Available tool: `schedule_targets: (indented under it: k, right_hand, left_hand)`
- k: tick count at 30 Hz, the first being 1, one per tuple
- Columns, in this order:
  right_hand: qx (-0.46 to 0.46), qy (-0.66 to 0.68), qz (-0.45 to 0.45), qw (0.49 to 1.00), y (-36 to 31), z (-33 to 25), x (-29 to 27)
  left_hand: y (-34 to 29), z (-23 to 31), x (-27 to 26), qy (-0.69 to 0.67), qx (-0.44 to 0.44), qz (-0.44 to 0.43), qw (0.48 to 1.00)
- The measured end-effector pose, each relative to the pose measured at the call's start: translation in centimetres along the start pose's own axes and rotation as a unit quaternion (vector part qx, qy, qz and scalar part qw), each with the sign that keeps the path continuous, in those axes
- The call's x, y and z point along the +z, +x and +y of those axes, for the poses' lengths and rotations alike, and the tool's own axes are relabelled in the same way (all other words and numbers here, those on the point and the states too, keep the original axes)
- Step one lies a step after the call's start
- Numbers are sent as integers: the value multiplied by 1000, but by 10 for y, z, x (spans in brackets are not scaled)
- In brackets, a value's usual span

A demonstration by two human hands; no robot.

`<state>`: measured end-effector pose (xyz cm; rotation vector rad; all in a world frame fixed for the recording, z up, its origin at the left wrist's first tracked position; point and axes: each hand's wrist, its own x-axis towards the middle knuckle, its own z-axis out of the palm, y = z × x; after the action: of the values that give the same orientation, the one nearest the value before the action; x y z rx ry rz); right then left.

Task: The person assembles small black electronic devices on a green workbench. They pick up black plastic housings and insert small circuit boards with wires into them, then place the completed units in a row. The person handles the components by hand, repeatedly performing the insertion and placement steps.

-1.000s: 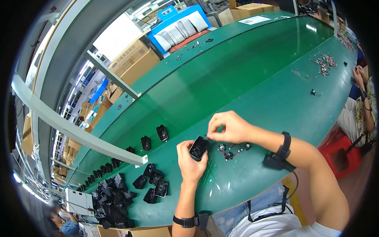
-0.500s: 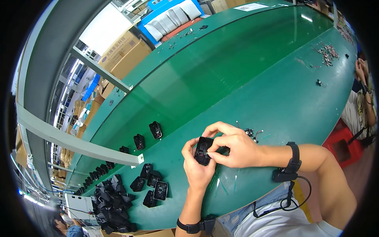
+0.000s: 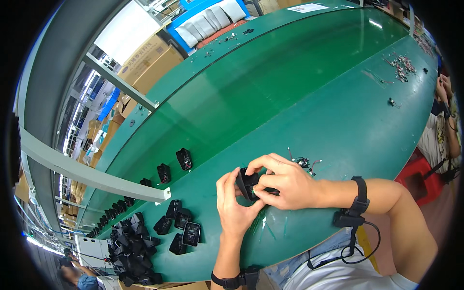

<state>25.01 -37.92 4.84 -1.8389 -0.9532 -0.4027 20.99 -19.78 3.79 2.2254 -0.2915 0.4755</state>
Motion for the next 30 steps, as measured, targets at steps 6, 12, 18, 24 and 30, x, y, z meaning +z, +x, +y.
schedule_targets:
  k: [6, 12, 18, 24, 30]
  right_hand:
    - [56, 88, -19, 994, -5, 0, 2]
    - [-19, 36, -67, 997, 4, -4, -9]
    - [22, 86, -149, 985, -4, 7, -10]
    - [154, 388, -161, 894, -6, 27, -4]
    - [413, 639, -164, 628, -18, 17, 3]
  left_hand:
    - [0, -2, 5, -20, 54, 23, 998]
    - [3, -5, -3, 65, 91, 68, 991]
    - [-1, -2, -3, 158, 133, 91, 974]
    - [2, 6, -4, 159, 157, 133, 966]
    - [-7, 20, -7, 177, 145, 168, 959]
